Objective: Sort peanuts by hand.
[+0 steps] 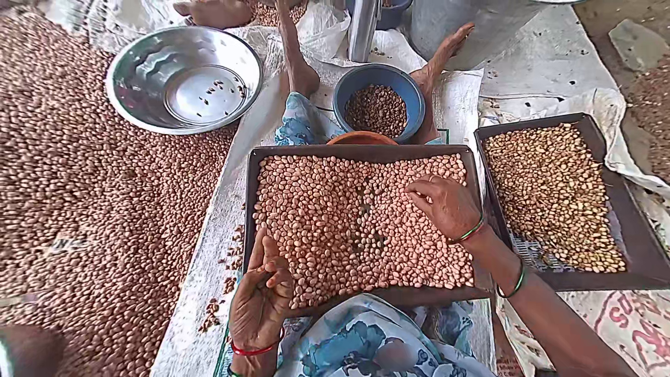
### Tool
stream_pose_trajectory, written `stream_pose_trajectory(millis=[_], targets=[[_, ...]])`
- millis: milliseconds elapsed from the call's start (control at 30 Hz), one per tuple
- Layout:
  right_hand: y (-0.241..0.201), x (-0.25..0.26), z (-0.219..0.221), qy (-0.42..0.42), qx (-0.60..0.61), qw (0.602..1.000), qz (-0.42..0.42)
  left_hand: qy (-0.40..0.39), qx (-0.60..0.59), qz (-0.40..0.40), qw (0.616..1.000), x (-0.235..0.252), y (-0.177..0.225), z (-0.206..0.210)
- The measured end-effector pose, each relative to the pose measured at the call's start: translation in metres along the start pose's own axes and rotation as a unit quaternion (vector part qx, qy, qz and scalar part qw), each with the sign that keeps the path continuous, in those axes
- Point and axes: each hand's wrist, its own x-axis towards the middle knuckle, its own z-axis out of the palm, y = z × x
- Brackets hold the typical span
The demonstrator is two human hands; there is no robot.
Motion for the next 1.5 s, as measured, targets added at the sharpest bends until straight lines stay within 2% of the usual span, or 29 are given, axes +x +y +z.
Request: stream_pose_trajectory(millis=[133,267,367,433,500,533,567,633,667,700,733,800,867,900,967,1033,1133,1167,1200,1233,1267,1300,1333,1367,1433,1500], targets=[[-0.002,0.021,0.038,0.007,0.024,0.999,-0.022,0.033,0.007,-0.007,0.999,0.000,-0.008,0.007],[-0.004,0.037,0.062,-0.006,-0.019,1.000,-0.013,0.045,0.002,-0.031,0.999,0.002,-0.015,0.013],[-0.024,0.050,0.053,-0.071,-0.060,0.995,0.042,0.042,-0.003,-0.046,0.998,0.005,-0.021,0.015],[-0.037,0.060,0.033,-0.130,-0.025,0.986,0.104,0.051,0.011,-0.062,0.997,0.007,-0.026,0.018],[-0.023,0.049,0.022,-0.085,0.086,0.987,0.103,0.073,0.018,-0.075,0.994,0.008,-0.033,0.022],[-0.014,0.042,0.019,-0.062,0.192,0.975,0.097,0.079,0.014,-0.082,0.993,0.008,-0.036,0.023],[-0.005,0.035,0.021,-0.056,0.328,0.938,0.096,0.081,0.007,-0.087,0.993,0.007,-0.039,0.023],[0.007,0.031,0.035,-0.092,0.566,0.814,0.096,0.081,-0.013,-0.095,0.992,0.005,-0.042,0.021],[0.007,0.032,0.042,-0.113,0.607,0.781,0.097,0.084,-0.020,-0.097,0.991,0.005,-0.042,0.021],[0.002,0.035,0.048,-0.117,0.606,0.781,0.096,0.087,-0.025,-0.098,0.991,0.005,-0.043,0.020],[-0.008,0.038,0.053,-0.106,0.575,0.806,0.095,0.092,-0.025,-0.097,0.991,0.004,-0.043,0.021],[-0.030,0.047,0.065,-0.067,0.459,0.882,0.081,0.100,-0.023,-0.093,0.990,0.003,-0.043,0.022],[-0.042,0.056,0.084,-0.016,0.319,0.947,0.019,0.095,-0.022,-0.086,0.991,0.001,-0.040,0.022],[-0.043,0.060,0.094,0.006,0.271,0.962,-0.023,0.092,-0.019,-0.082,0.992,0.000,-0.038,0.022],[-0.042,0.067,0.106,0.026,0.248,0.966,-0.071,0.082,-0.011,-0.072,0.994,-0.002,-0.033,0.021],[-0.045,0.067,0.101,-0.008,0.288,0.957,-0.031,0.079,-0.011,-0.062,0.995,-0.003,-0.030,0.018],[-0.051,0.046,0.068,-0.184,0.375,0.899,0.135,0.086,-0.002,-0.057,0.995,-0.005,-0.026,0.015],[-0.048,0.034,0.050,-0.249,0.362,0.884,0.160,0.089,-0.002,-0.056,0.994,-0.005,-0.025,0.014],[-0.043,0.021,0.029,-0.287,0.324,0.886,0.166,0.090,-0.004,-0.055,0.994,-0.005,-0.024,0.013],[-0.033,0.005,0.007,-0.286,0.268,0.905,0.167,0.088,-0.009,-0.055,0.995,-0.005,-0.023,0.012],[-0.019,-0.011,-0.017,-0.243,0.201,0.933,0.173,0.085,-0.016,-0.054,0.995,-0.005,-0.022,0.010],[-0.002,-0.026,-0.037,-0.162,0.124,0.962,0.183,0.082,-0.026,-0.053,0.995,-0.006,-0.020,0.008],[0.016,-0.039,-0.055,-0.069,0.040,0.976,0.202,0.084,-0.036,-0.051,0.994,-0.007,-0.019,0.007],[0.033,-0.048,-0.070,0.002,-0.040,0.971,0.235,0.088,-0.045,-0.049,0.994,-0.007,-0.018,0.006],[0.053,-0.061,-0.089,0.060,-0.105,0.952,0.282,0.090,-0.053,-0.046,0.993,-0.005,-0.018,0.003],[0.048,-0.067,-0.079,0.067,-0.079,0.967,0.235,0.078,-0.046,-0.048,0.995,-0.003,-0.019,0.001]])
